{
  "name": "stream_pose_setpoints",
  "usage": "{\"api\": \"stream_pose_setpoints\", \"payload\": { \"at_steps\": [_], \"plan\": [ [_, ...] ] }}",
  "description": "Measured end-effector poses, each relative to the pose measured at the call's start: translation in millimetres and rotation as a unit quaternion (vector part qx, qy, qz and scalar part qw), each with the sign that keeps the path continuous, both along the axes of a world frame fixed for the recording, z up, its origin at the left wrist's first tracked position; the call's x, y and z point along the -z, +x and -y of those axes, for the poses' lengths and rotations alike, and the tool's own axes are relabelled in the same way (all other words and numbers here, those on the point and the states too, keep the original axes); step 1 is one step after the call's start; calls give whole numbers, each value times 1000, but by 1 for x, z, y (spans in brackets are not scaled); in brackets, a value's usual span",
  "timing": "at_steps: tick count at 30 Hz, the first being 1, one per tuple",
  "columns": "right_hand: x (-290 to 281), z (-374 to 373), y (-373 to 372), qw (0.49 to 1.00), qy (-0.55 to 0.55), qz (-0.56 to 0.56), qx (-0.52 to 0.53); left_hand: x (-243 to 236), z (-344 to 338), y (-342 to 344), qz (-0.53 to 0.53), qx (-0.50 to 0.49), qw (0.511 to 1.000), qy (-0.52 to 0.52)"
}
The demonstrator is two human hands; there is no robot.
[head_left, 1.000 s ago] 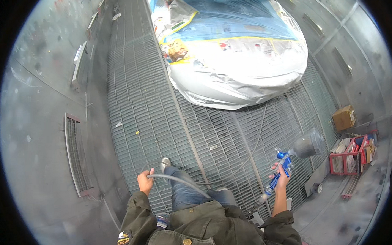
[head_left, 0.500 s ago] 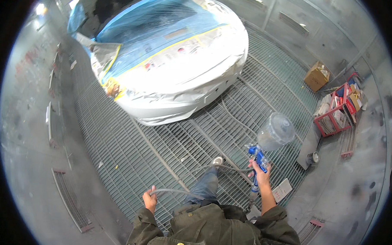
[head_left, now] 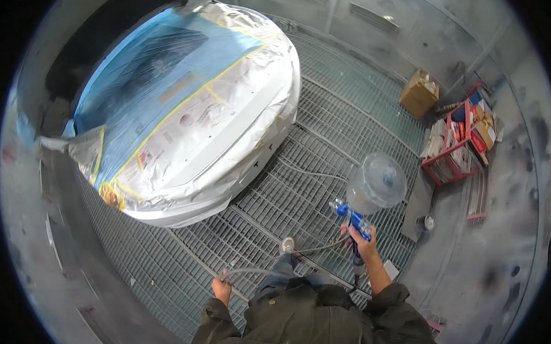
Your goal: The person applies masking tape to newspaper covering a car's rear bumper, then uses a spray gun to apply white paint to the exposed bumper surface. The person moves around the vehicle to cover different areas.
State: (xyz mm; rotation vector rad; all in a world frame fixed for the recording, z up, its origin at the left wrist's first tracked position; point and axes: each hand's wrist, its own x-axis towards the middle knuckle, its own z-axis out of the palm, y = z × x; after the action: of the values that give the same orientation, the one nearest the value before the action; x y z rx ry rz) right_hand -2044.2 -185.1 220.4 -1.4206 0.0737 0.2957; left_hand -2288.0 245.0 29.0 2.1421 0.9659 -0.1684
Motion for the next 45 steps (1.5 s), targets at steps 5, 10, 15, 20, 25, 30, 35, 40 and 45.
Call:
{"api": "stream_pose_setpoints", "payload": {
  "at_steps": [5,10,15,20,25,30,35,40,45],
  "plan": [
    [-24,32,79,999,0,24,21,-24,12,95,-9,7,1000,16],
    [-36,70,172,999,-10,20,46,-17,34,152,-111,55,991,44],
    [-20,127,275,997,25,29,62,-18,95,199,-132,21,989,62],
    [7,218,399,999,29,22,7,-42,200,285,-226,-15,974,23],
    [-12,301,519,998,65,-5,-10,-86,300,355,-246,5,969,29],
    [-45,362,611,997,31,21,-65,-48,355,403,-288,2,958,-7],
    [-65,389,684,993,28,59,-95,-21,409,464,-302,16,951,-64],
    [-62,407,753,986,38,59,-154,-10,465,528,-293,35,946,-135],
    [-49,408,840,976,49,49,-204,2,510,611,-342,43,918,-195]
  ]
}}
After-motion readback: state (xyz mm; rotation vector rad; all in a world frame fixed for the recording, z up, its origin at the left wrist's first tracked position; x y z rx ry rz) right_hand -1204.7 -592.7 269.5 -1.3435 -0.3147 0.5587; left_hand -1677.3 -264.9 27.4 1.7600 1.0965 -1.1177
